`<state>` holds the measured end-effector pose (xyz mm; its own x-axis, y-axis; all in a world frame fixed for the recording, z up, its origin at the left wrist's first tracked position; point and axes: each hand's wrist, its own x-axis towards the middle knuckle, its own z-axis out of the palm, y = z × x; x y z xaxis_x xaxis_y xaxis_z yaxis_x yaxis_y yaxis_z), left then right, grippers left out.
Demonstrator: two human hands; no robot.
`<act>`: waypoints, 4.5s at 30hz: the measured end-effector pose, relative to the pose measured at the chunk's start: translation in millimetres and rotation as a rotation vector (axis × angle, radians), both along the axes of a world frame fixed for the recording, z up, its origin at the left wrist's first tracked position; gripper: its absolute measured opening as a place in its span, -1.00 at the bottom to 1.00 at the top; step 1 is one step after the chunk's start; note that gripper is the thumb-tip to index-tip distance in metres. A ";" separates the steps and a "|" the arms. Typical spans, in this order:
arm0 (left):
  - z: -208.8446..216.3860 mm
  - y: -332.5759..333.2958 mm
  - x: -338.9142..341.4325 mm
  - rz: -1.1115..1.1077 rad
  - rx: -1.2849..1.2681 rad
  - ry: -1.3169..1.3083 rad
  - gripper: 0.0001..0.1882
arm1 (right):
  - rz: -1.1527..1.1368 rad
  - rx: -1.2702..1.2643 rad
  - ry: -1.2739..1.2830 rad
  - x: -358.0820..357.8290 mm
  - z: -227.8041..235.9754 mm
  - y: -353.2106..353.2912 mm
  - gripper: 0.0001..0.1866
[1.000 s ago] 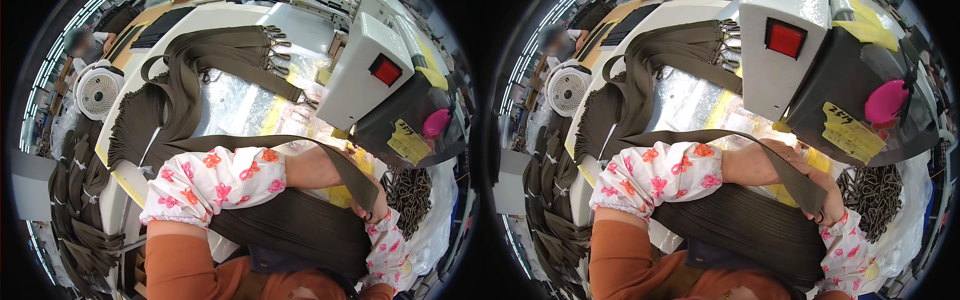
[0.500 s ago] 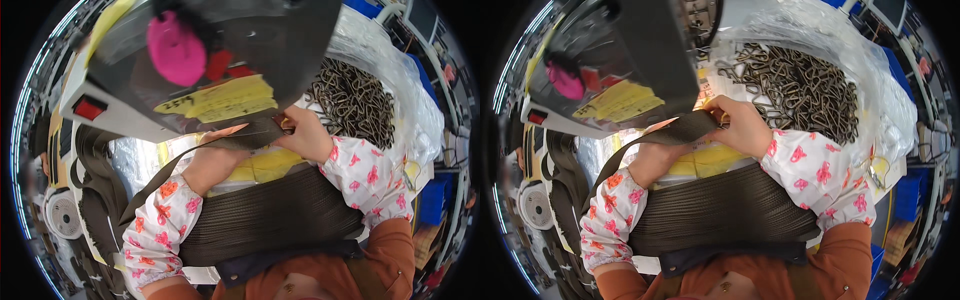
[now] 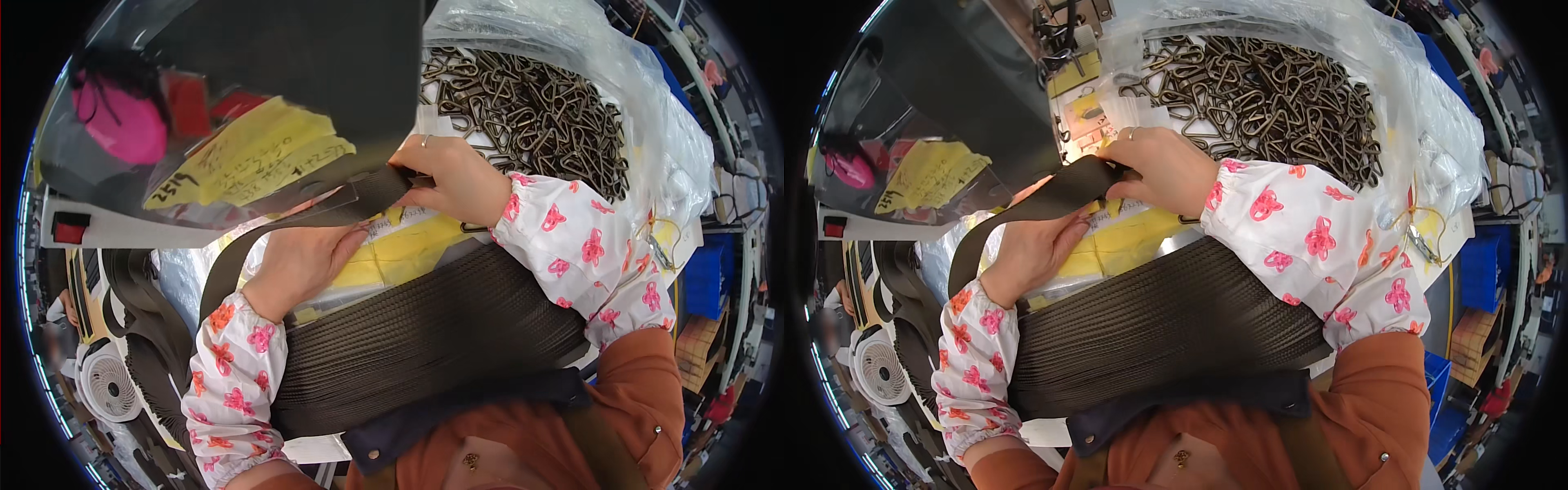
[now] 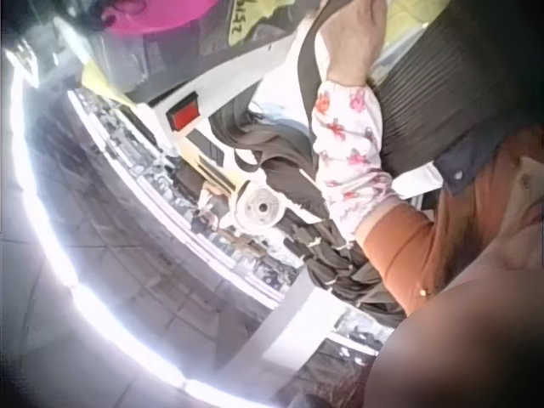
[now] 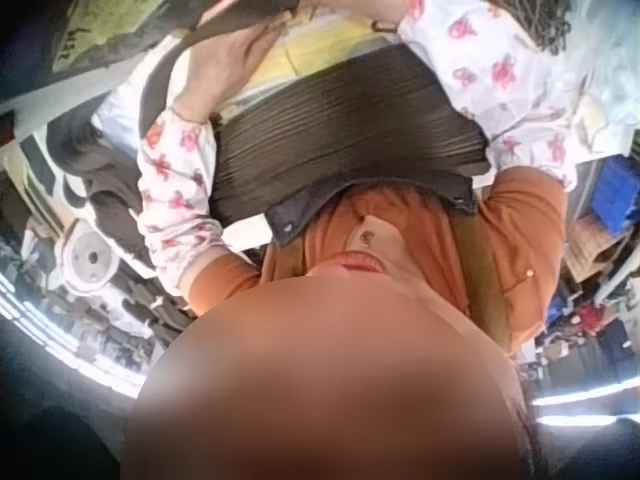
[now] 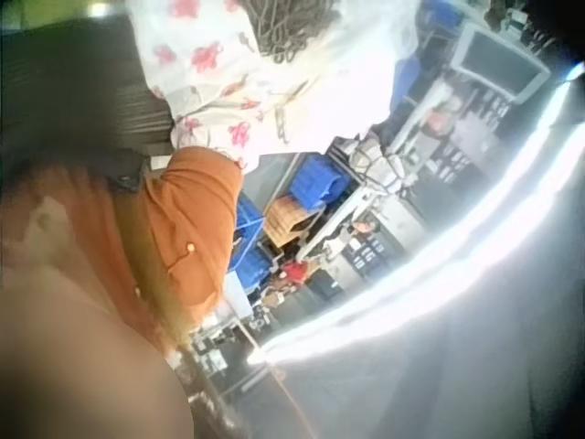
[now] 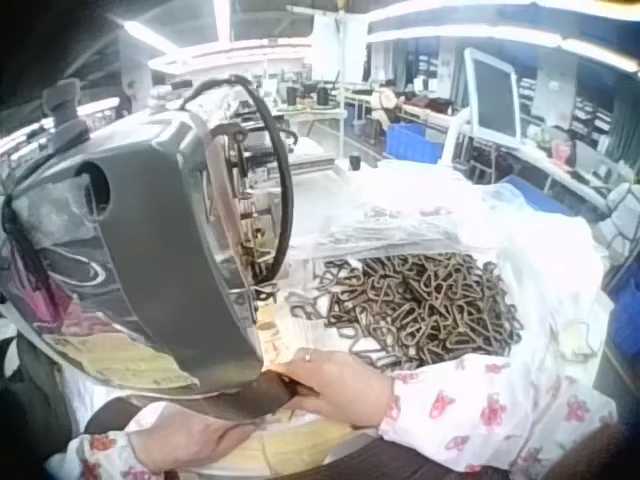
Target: The recorder is using a sewing machine to attach hardware and sew together lengths of heavy webbing to form adjustable straps, likely for bags or luggage.
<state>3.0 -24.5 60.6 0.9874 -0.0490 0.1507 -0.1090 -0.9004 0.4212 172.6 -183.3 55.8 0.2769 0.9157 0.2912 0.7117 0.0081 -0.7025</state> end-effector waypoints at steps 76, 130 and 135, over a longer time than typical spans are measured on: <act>-20.4 -13.9 -2.5 0.092 0.060 -0.297 -0.87 | 0.040 0.093 -0.703 -33.3 9.7 -11.2 -0.77; -47.1 39.1 2.2 0.244 0.130 0.029 -0.74 | 0.054 -0.206 -0.701 -5.4 4.1 7.6 -0.68; -39.7 35.7 5.3 0.334 0.173 0.264 -0.73 | 0.018 -0.172 -0.719 -4.1 0.4 5.6 -0.66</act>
<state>8.2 11.2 20.9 0.9567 0.2765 -0.0909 0.2904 -0.9273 0.2362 168.5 -177.8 56.2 0.0560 0.9673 0.2472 0.9975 -0.0436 -0.0555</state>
